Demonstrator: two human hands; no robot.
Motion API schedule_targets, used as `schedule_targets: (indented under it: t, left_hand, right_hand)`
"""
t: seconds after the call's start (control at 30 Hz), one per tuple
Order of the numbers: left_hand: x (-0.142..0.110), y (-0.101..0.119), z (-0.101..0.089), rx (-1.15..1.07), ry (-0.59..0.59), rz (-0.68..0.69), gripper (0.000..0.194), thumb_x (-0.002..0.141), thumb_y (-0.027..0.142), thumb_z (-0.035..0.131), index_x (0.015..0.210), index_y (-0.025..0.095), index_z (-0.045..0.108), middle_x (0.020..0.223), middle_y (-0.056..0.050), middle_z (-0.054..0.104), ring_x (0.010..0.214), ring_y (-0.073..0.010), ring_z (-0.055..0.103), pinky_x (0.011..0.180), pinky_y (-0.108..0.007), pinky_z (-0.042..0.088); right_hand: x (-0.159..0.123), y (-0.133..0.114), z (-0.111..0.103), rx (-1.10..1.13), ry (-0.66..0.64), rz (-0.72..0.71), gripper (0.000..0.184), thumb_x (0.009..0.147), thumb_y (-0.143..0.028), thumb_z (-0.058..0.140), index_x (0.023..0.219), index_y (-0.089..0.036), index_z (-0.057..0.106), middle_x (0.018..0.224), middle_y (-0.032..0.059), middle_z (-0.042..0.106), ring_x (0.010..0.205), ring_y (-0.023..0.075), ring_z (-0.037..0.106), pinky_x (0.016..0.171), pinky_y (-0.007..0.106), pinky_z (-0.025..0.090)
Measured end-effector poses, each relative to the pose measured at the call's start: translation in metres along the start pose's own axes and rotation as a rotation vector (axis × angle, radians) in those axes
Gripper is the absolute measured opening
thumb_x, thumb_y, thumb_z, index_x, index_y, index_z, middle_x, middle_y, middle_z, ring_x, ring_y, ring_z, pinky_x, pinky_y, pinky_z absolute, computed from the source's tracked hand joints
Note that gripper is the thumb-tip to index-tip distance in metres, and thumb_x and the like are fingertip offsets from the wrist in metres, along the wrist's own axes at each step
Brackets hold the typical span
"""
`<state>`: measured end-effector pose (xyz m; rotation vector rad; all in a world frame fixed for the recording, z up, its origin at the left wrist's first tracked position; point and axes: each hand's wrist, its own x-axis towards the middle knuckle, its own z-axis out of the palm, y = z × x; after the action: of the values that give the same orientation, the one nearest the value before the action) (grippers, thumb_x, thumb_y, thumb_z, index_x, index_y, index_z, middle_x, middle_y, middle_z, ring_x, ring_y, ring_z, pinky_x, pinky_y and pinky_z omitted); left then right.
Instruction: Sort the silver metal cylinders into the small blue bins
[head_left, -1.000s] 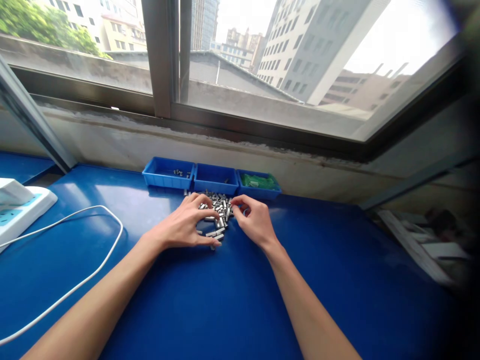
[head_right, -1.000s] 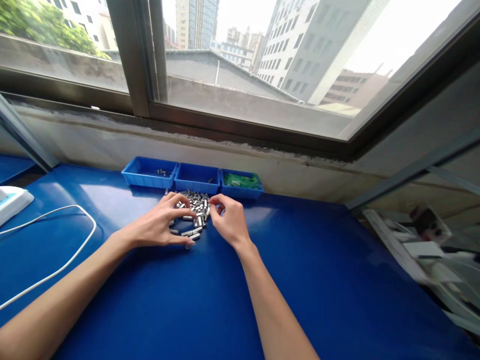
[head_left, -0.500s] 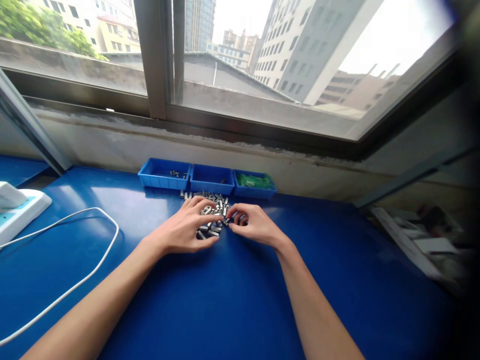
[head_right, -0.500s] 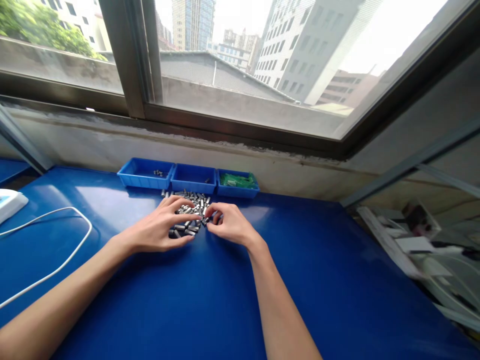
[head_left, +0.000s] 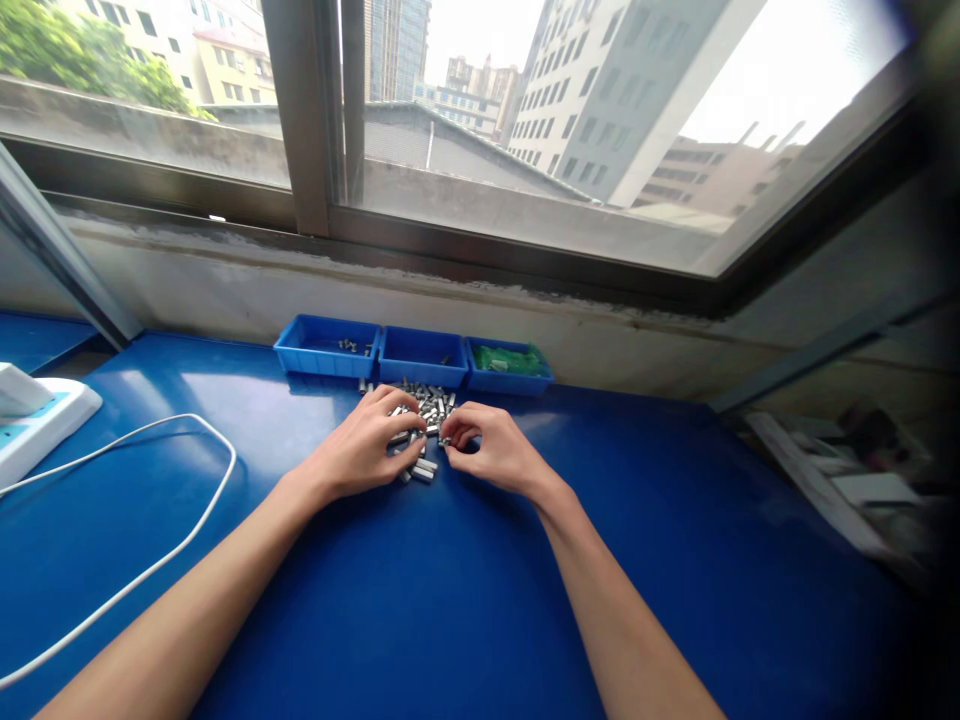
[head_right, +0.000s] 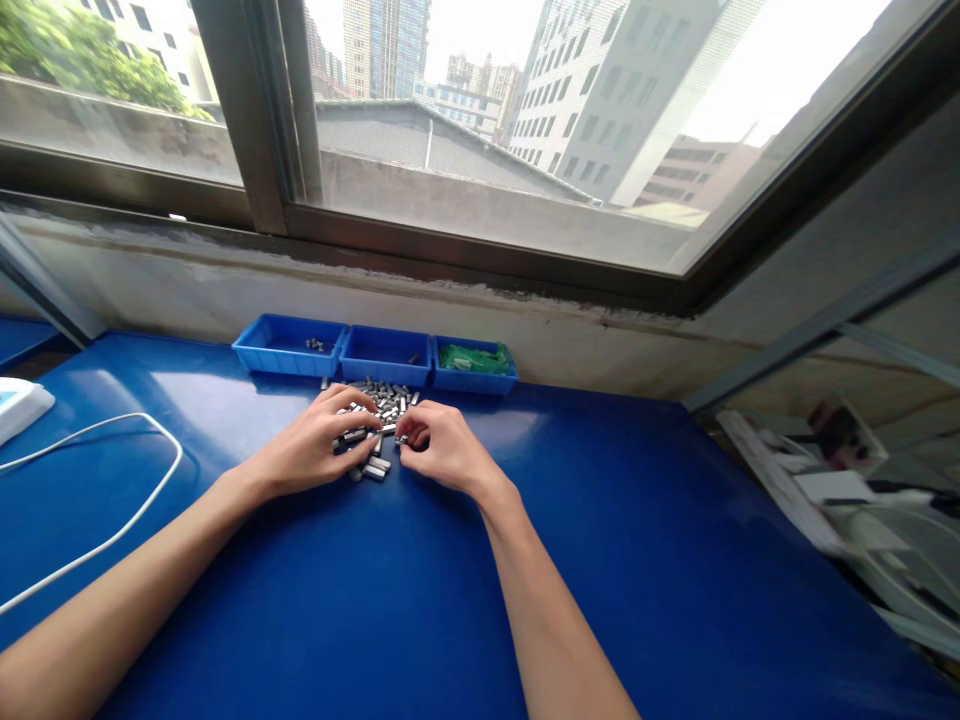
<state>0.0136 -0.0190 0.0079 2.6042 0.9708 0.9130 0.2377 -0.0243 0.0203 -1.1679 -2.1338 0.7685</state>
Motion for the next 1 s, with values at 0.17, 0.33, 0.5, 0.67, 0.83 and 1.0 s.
schedule_targets:
  t: [0.17,0.33,0.5,0.67,0.83,1.0]
  left_hand:
    - [0.0,-0.007,0.004,0.01,0.066,-0.006,0.016,0.089,0.022,0.057,0.099,0.021,0.07,0.107,-0.008,0.064,0.105,-0.0234,0.054,0.095,-0.04,0.047]
    - [0.001,-0.005,0.003,-0.016,0.095,-0.011,0.019,0.089,0.021,0.059,0.104,0.021,0.07,0.107,-0.009,0.066,0.105,-0.0238,0.055,0.093,-0.04,0.049]
    - [0.003,0.002,0.004,-0.16,0.113,-0.005,0.027,0.089,0.021,0.061,0.115,0.021,0.068,0.111,-0.008,0.069,0.105,-0.0211,0.061,0.093,-0.035,0.051]
    - [0.007,0.006,0.005,-0.356,0.171,-0.038,0.02,0.09,0.024,0.063,0.108,0.02,0.071,0.105,-0.005,0.074,0.091,-0.0164,0.07,0.084,-0.027,0.053]
    - [0.009,0.009,0.005,-0.535,0.251,-0.223,0.017,0.084,0.033,0.07,0.09,0.018,0.073,0.087,-0.005,0.076,0.078,-0.0169,0.071,0.074,-0.026,0.055]
    - [0.01,0.005,0.002,-0.742,0.334,-0.416,0.028,0.077,0.042,0.075,0.087,0.016,0.071,0.086,-0.007,0.075,0.078,-0.0193,0.071,0.074,-0.028,0.057]
  right_hand:
    - [0.0,0.0,0.002,0.091,0.025,0.002,0.018,0.07,-0.008,0.062,0.083,-0.017,0.069,0.088,0.0023,0.061,0.063,0.0094,0.06,0.062,0.024,0.052]
    - [0.002,0.002,0.004,0.264,0.072,0.032,0.014,0.072,-0.015,0.067,0.085,-0.018,0.068,0.091,0.0027,0.064,0.069,0.0117,0.061,0.069,0.026,0.053]
    - [0.007,0.004,0.009,0.585,0.145,0.127,0.021,0.069,-0.024,0.078,0.081,-0.02,0.061,0.082,-0.0001,0.066,0.074,0.0133,0.062,0.075,0.028,0.052]
    - [0.009,0.005,0.015,0.8,0.192,0.163,0.035,0.068,-0.029,0.083,0.08,-0.022,0.052,0.086,0.0002,0.069,0.081,0.0146,0.065,0.08,0.031,0.053]
    - [0.01,-0.001,0.02,0.86,0.212,0.238,0.047,0.067,-0.036,0.084,0.078,-0.023,0.041,0.086,0.0001,0.071,0.077,0.0153,0.067,0.081,0.034,0.054]
    - [0.011,-0.005,0.019,0.678,0.225,0.237,0.044,0.072,-0.046,0.079,0.073,-0.022,0.042,0.076,0.0004,0.067,0.071,0.0165,0.066,0.071,0.031,0.054]
